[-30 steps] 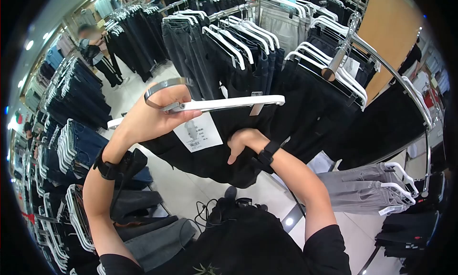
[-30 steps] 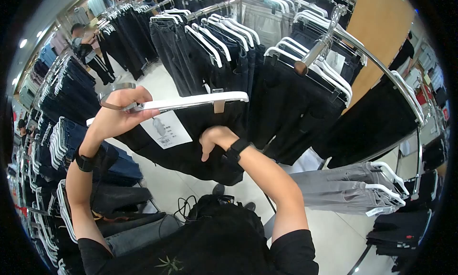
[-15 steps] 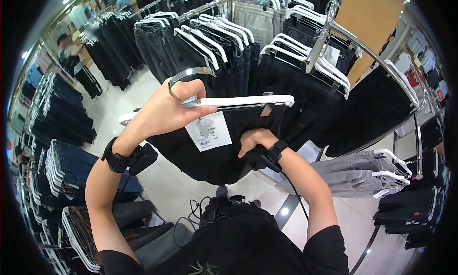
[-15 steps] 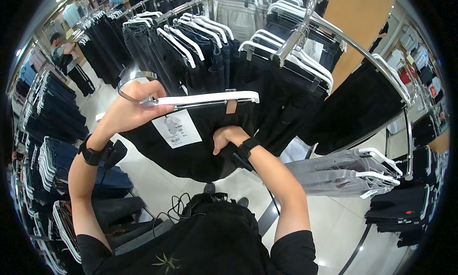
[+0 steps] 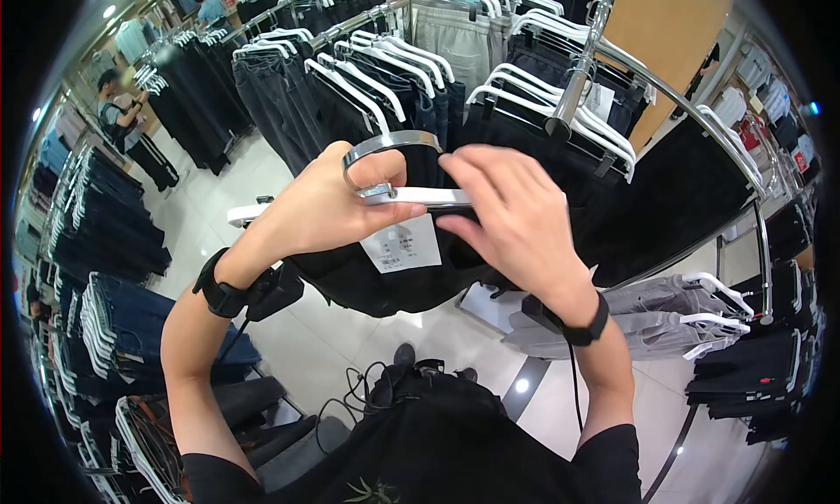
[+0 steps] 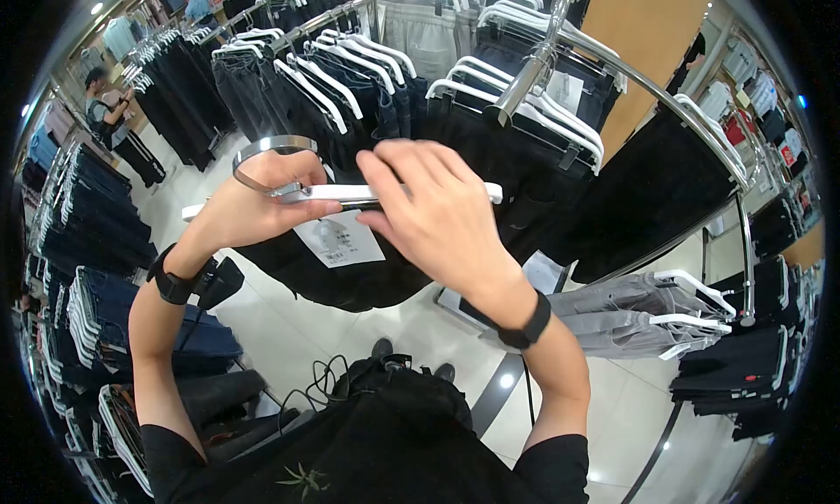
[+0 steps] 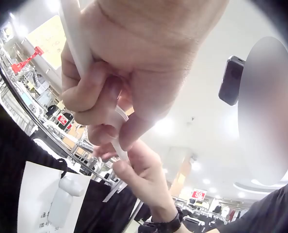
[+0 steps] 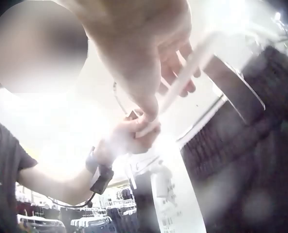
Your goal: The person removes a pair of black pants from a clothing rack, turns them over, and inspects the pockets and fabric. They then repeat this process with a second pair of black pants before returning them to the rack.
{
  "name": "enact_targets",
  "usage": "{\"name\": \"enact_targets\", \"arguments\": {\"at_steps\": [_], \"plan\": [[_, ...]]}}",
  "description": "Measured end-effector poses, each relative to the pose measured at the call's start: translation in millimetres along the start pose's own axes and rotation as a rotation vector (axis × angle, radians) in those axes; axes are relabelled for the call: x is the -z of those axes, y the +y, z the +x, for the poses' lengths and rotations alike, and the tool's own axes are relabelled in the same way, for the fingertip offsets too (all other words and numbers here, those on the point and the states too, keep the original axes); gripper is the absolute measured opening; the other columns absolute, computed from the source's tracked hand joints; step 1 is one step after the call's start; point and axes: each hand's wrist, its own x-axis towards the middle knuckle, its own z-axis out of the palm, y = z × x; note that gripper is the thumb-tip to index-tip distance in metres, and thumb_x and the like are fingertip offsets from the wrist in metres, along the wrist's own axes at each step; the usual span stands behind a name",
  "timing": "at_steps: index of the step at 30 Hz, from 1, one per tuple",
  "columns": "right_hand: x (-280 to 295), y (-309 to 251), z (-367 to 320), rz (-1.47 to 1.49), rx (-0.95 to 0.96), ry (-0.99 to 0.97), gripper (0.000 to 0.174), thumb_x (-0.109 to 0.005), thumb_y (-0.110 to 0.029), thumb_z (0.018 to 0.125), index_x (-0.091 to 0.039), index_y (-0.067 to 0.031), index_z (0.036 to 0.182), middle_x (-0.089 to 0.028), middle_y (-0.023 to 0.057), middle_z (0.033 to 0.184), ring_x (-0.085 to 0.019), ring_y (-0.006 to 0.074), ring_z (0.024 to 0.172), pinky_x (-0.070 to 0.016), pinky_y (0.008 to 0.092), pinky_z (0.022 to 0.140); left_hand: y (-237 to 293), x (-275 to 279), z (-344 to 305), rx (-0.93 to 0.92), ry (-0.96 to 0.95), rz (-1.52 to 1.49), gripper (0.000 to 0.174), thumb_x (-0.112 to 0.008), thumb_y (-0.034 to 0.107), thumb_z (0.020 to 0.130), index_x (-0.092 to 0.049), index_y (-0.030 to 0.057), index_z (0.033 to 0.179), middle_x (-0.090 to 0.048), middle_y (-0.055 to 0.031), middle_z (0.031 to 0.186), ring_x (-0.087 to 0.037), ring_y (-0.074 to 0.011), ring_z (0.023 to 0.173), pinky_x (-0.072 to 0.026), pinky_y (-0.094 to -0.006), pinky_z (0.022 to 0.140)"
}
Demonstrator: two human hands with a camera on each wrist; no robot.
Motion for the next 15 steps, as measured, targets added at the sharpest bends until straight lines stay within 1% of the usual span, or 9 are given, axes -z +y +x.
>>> {"name": "enact_targets", "arguments": {"at_steps": [1,2,4,7,8,11,12,13,15], "plan": [[-11.1,4.3,-2.9,-0.034,0.043,-0.052,0.037,-0.074,-0.023,0.068,-0.059,-0.0072,0.098,-0.056,0.0024,0.082,-0.060,0.0187,0.078,-0.0464,0.0314,0.066,1.7,-0.3,1.2,-0.013,-0.004,0.008,0.026,-0.076,0.020,0.079,-0.060,0.0002,0.080,-0.058,-0.0099,0.070,-0.057,-0.0229,0.064,-0.0430,-0.0331,0.058],[-16.4,3.0,-6.6,-0.070,0.021,-0.044,0.023,-0.070,-0.023,0.071,-0.057,-0.0101,0.085,-0.050,-0.0003,0.070,-0.058,0.0144,0.065,-0.0423,0.0292,0.056,2.8,-0.1,2.0,-0.022,-0.006,0.017,0.027,-0.077,0.021,0.079,-0.060,0.0002,0.080,-0.058,-0.0100,0.069,-0.056,-0.0231,0.062,-0.0430,-0.0330,0.057],[-15.6,2.6,-6.0,-0.153,0.026,-0.013,0.020,-0.070,-0.022,0.071,-0.055,-0.0112,0.079,-0.049,-0.0009,0.067,-0.056,0.0138,0.060,-0.0404,0.0280,0.053,3.4,1.7,3.4,0.005,-0.032,0.010,0.028,-0.078,0.022,0.078,-0.060,0.0000,0.081,-0.058,-0.0104,0.067,-0.055,-0.0229,0.058,-0.0436,-0.0327,0.056],[-13.8,3.5,-4.7,-0.217,0.029,0.012,0.018,-0.069,-0.021,0.071,-0.054,-0.0121,0.075,-0.048,-0.0006,0.065,-0.055,0.0133,0.057,-0.0385,0.0275,0.051,0.9,2.5,4.3,-0.051,0.012,-0.011,0.030,-0.078,0.023,0.077,-0.060,-0.0006,0.081,-0.058,-0.0107,0.065,-0.055,-0.0225,0.056,-0.0442,-0.0322,0.055],[-11.6,4.2,-2.3,-0.220,0.025,0.014,0.018,-0.069,-0.021,0.071,-0.054,-0.0122,0.075,-0.048,-0.0005,0.064,-0.055,0.0135,0.057,-0.0386,0.0276,0.051,-0.7,2.7,2.9,-0.021,0.063,0.017,0.031,-0.078,0.023,0.076,-0.057,0.0015,0.083,-0.054,-0.0113,0.063,-0.054,-0.0269,0.057,-0.0432,-0.0336,0.054],[-2.4,9.7,1.6,-0.256,-0.042,0.004,0.020,-0.072,-0.022,0.070,-0.055,-0.0123,0.074,-0.050,0.0001,0.064,-0.057,0.0159,0.057,-0.0403,0.0289,0.051,-1.5,3.5,-8.8,-0.137,0.408,0.085,0.028,-0.077,0.012,0.077,-0.060,-0.0010,0.095,-0.062,-0.0118,0.078,-0.060,-0.0207,0.068,-0.0473,-0.0302,0.062],[0.7,14.7,0.7,-0.257,-0.048,0.019,0.020,-0.073,-0.022,0.070,-0.056,-0.0122,0.074,-0.051,0.0001,0.064,-0.057,0.0162,0.057,-0.0414,0.0293,0.051,-2.7,7.3,-17.8,-0.347,0.550,0.321,0.030,-0.076,0.003,0.074,-0.059,-0.0010,0.099,-0.062,-0.0134,0.089,-0.061,-0.0224,0.078,-0.0488,-0.0304,0.067],[4.5,19.3,-0.9,-0.259,-0.058,0.035,0.020,-0.074,-0.022,0.070,-0.056,-0.0121,0.075,-0.052,0.0001,0.064,-0.057,0.0165,0.057,-0.0425,0.0298,0.052,-1.3,3.8,-34.8,-0.319,0.601,0.265,0.027,-0.073,-0.002,0.073,-0.058,-0.0006,0.096,-0.060,-0.0143,0.094,-0.061,-0.0274,0.085,-0.0494,-0.0329,0.073],[14.7,24.6,-5.3,-0.249,-0.096,0.041,0.019,-0.075,-0.021,0.070,-0.059,-0.0122,0.076,-0.052,0.0006,0.064,-0.059,0.0171,0.058,-0.0427,0.0310,0.049,-9.4,-15.6,-73.0,-0.242,0.617,0.201,0.026,-0.076,0.000,0.070,-0.058,-0.0006,0.089,-0.057,-0.0123,0.091,-0.057,-0.0311,0.084,-0.0450,-0.0390,0.075]]}}
